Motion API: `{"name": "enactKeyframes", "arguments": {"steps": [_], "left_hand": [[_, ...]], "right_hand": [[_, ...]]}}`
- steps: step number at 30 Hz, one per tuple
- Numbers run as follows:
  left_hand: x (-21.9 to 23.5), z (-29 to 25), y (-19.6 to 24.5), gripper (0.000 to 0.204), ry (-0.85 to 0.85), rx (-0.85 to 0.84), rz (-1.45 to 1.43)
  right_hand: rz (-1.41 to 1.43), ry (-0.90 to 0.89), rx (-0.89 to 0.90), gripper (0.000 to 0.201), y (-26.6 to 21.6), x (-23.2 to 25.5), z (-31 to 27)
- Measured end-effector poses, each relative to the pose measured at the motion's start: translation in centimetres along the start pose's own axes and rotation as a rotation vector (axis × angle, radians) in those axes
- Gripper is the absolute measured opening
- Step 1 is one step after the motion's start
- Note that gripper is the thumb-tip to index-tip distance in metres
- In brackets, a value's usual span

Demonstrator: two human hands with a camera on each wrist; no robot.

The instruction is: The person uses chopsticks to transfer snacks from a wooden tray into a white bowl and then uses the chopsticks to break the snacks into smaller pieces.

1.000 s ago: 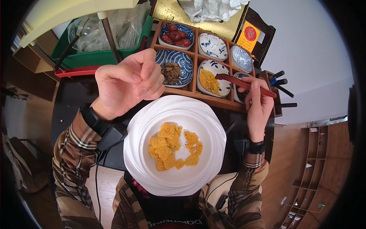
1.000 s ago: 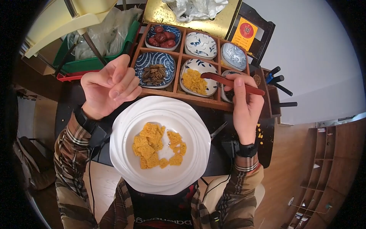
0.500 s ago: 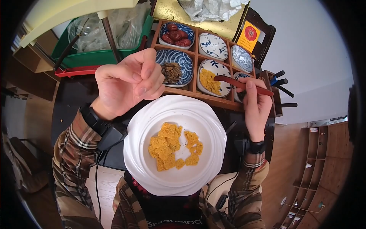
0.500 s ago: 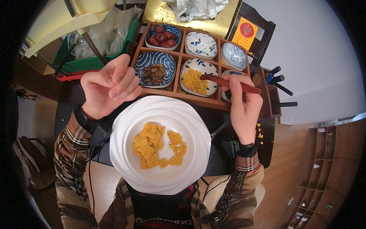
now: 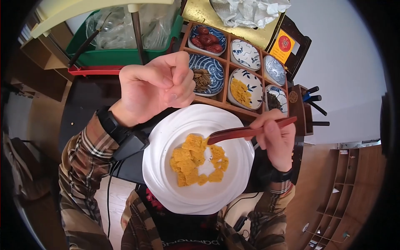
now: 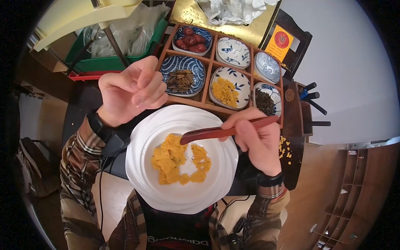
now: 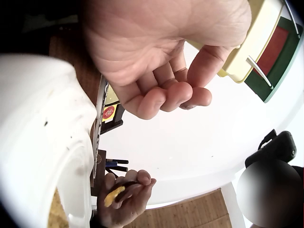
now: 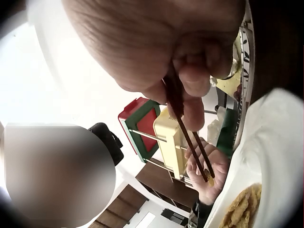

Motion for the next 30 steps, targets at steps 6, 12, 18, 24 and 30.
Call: {"name": "enactKeyframes", "arguments": {"steps": [6,12,18,24,30], "left_hand": [[0.0,0.0,0.0,0.008,0.006,0.004,0.008],[0.3,-0.2,-0.1,0.010,-0.015,-0.013,-0.056],[0.2,-0.2,0.0,0.010,-0.008,-0.009,-0.046],[-0.1,-0.1,-0.1,0.008,0.012,0.006,-0.020],[0.1,0.0,-0.1,0.010,0.022,0.014,0.013]], "right_hand": [[-0.114,-0.186,-0.095,0.019,1.1,-2.2,0.2],[-0.042,0.029,-0.055,0.022,1.4,0.4,0.2],[-0.231,0.412,0.169,0.028,-0.4,4.7,0.9],[-0.448,0.437,0.209,0.024,-1.2,6.3,0.8],[-0.455,0.344,0.134,0.021,-0.4,5.4,1.4]]}}
Point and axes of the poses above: each hand's wrist, its own z-axis towards the middle knuckle, its own x-axis out of the back of the hand, y = z × x, the point moved 8 cm from there along z, towards the middle knuckle, and after that the axes turned 4 degrees about z, right-handed, at the moved point
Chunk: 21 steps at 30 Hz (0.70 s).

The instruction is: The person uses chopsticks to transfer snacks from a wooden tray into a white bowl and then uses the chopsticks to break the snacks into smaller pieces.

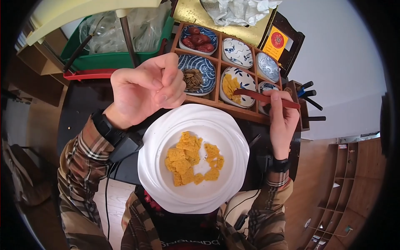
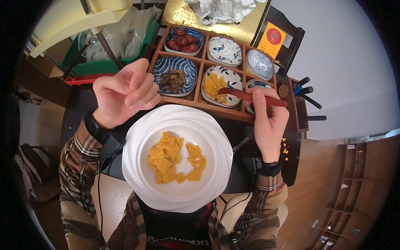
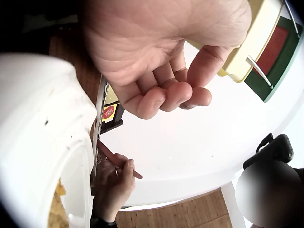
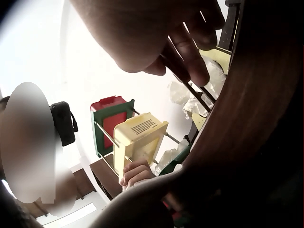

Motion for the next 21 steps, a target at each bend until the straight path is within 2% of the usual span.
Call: {"name": "enactKeyframes", "arguments": {"steps": [6,16,21], "left_hand": [[0.0,0.0,0.0,0.010,0.004,0.003,-0.007],[-0.1,0.0,0.0,0.010,0.004,0.005,-0.001],[-0.1,0.0,0.0,0.009,0.007,-0.003,-0.006]], "right_hand": [[-0.121,0.014,0.091,0.022,-0.6,0.0,0.2],[-0.154,0.034,0.086,0.022,-0.6,0.7,0.1],[-0.124,-0.064,0.065,0.021,-0.3,-0.8,0.3]]}}
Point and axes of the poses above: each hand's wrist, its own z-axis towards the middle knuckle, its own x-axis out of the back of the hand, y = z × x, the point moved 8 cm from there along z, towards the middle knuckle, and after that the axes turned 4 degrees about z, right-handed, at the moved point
